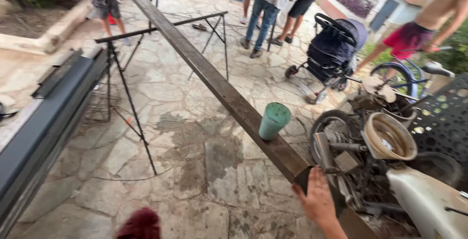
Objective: Sanding the surface of a long metal beam using sandpaper and wiping it clean with a cloth.
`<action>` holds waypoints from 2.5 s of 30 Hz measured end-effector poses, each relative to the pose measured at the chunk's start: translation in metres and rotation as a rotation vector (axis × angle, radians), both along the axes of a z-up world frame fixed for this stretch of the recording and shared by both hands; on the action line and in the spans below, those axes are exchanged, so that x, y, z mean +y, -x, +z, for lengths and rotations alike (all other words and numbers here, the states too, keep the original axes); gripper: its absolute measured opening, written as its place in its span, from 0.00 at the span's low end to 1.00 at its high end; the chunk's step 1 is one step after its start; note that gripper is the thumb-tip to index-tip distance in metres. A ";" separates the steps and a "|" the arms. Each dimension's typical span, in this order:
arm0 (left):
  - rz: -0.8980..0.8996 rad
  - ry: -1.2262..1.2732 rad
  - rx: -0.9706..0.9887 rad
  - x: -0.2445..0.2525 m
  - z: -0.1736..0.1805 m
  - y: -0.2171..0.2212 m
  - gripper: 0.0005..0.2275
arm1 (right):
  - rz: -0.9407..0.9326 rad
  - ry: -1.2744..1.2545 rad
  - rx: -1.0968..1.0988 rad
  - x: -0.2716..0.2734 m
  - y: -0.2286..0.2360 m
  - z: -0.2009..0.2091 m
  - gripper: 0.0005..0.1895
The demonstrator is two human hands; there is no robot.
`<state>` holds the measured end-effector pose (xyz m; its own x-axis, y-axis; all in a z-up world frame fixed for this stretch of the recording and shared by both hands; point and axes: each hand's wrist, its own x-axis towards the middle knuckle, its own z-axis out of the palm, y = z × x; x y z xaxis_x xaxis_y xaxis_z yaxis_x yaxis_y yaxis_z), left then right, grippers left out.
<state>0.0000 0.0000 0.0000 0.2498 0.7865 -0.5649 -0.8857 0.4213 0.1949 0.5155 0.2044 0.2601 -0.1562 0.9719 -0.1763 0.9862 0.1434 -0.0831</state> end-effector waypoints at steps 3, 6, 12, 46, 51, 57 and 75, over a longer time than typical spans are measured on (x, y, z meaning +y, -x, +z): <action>0.401 -1.014 -0.014 -0.034 0.037 0.009 0.33 | 0.085 -0.666 -0.131 0.039 -0.041 -0.091 0.58; 0.417 0.194 0.228 -0.003 0.092 0.015 0.10 | 0.055 -0.025 -0.115 -0.019 0.021 -0.001 0.61; 0.425 -0.034 0.702 0.026 0.151 -0.046 0.09 | -0.365 0.149 -0.092 -0.029 0.056 0.060 0.59; 0.195 -1.694 1.479 0.096 0.099 -0.215 0.21 | -0.338 0.174 2.059 -0.180 0.106 -0.024 0.47; -0.003 -1.542 1.337 0.063 0.174 -0.282 0.16 | -0.816 0.080 1.693 -0.237 0.042 -0.003 0.47; 0.008 -1.938 1.292 0.045 0.188 -0.370 0.22 | -0.778 -0.469 1.812 -0.280 -0.014 -0.048 0.23; 0.108 -1.560 2.418 0.099 0.226 -0.386 0.42 | -0.802 -1.058 -0.317 -0.271 -0.351 -0.003 0.24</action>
